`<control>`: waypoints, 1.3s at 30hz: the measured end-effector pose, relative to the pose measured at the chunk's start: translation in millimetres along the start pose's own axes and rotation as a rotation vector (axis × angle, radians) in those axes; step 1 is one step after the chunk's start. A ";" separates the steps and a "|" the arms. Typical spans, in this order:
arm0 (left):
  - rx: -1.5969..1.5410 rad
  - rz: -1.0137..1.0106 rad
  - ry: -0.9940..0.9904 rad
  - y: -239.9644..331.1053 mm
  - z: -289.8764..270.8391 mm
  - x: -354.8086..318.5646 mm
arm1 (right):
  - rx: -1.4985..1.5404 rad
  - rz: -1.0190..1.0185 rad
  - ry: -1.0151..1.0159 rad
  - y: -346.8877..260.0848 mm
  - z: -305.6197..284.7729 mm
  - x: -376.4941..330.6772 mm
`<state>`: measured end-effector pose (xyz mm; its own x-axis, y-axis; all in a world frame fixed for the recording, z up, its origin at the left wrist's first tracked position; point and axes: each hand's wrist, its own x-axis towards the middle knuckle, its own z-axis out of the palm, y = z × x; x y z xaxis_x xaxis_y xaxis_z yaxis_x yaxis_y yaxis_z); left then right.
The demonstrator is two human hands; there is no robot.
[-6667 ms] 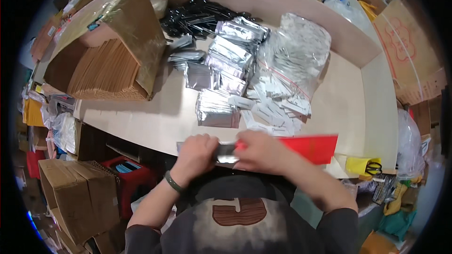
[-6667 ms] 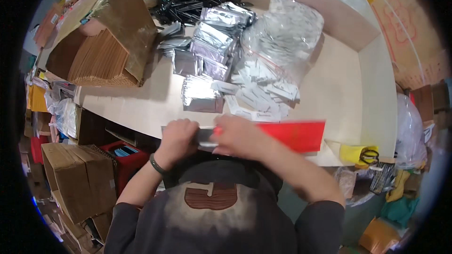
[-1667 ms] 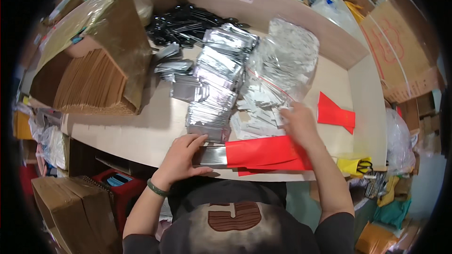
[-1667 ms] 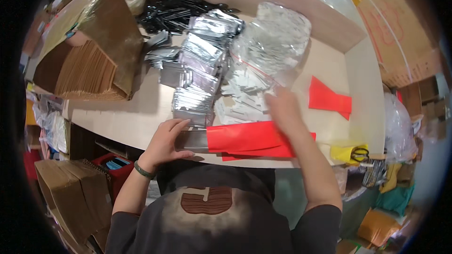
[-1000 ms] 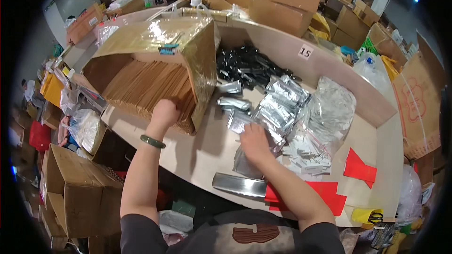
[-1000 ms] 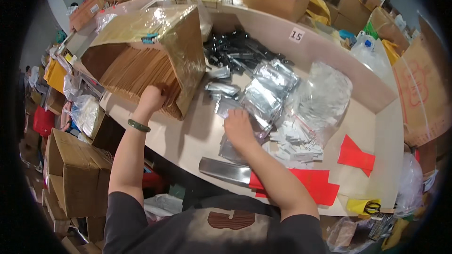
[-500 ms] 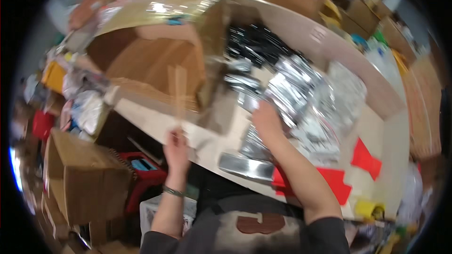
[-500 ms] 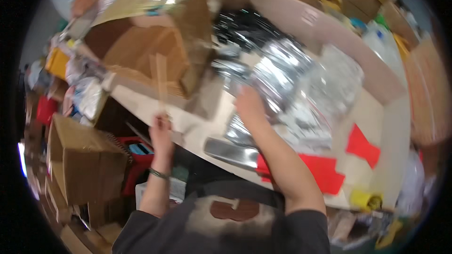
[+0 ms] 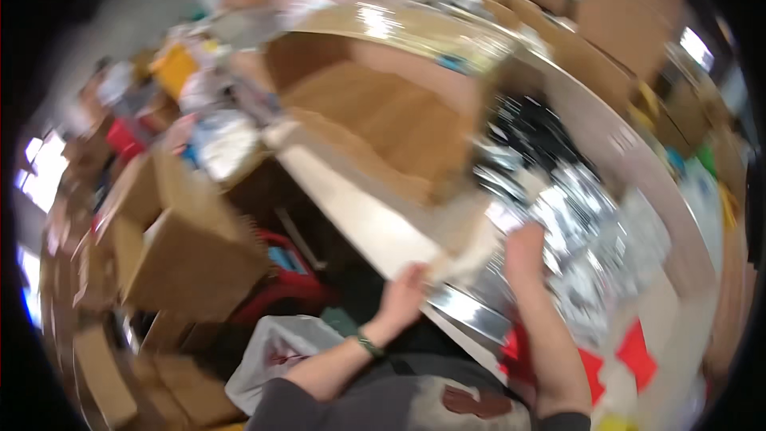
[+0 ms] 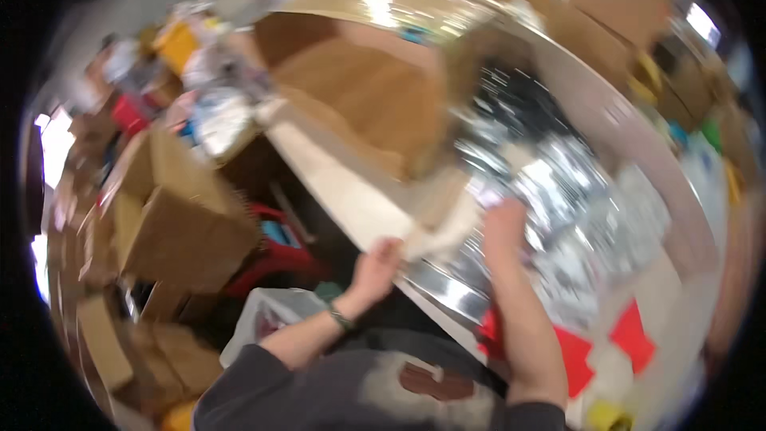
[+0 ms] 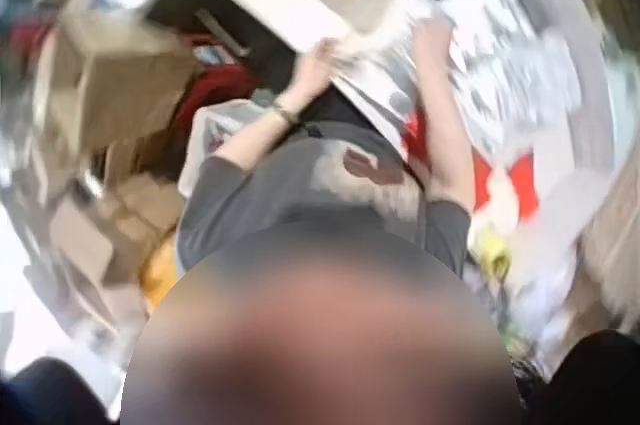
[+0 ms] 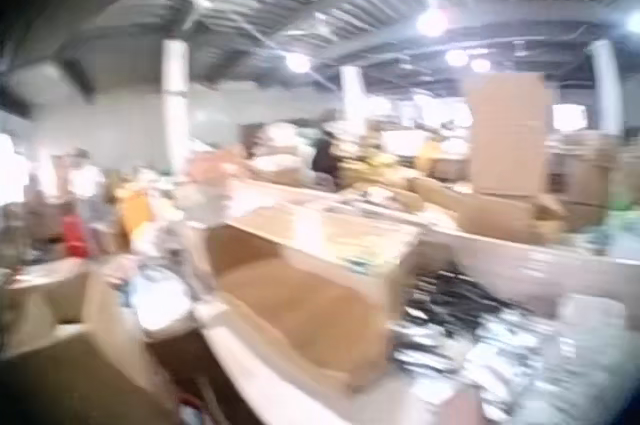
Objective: Packaging silver pouches into red folders using wooden sticks to assist in alignment.
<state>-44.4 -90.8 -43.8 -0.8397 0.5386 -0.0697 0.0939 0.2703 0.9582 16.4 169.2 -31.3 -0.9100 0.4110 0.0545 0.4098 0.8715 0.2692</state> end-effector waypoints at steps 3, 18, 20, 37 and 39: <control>-0.158 0.007 -0.059 -5.2 -4.3 18.2 | 0.161 0.147 0.277 -4.0 0.9 14.5; 0.057 -0.017 0.001 10.0 5.4 7.5 | 0.643 0.034 0.521 30.5 -26.8 -56.0; 0.099 -0.019 0.100 17.5 -19.4 5.8 | 1.029 0.288 0.384 9.1 -65.7 -61.9; -0.119 0.031 -0.097 3.6 -2.1 14.2 | 0.744 0.242 0.483 25.4 -35.6 -80.6; -0.116 0.002 -0.102 1.1 -9.2 14.1 | 1.149 0.394 0.422 19.9 -43.6 -85.6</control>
<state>-61.1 -90.3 -41.2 -0.7806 0.6185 -0.0902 0.0276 0.1783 0.9836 99.7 139.6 11.3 -0.5787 0.7599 0.2960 0.2811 0.5266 -0.8023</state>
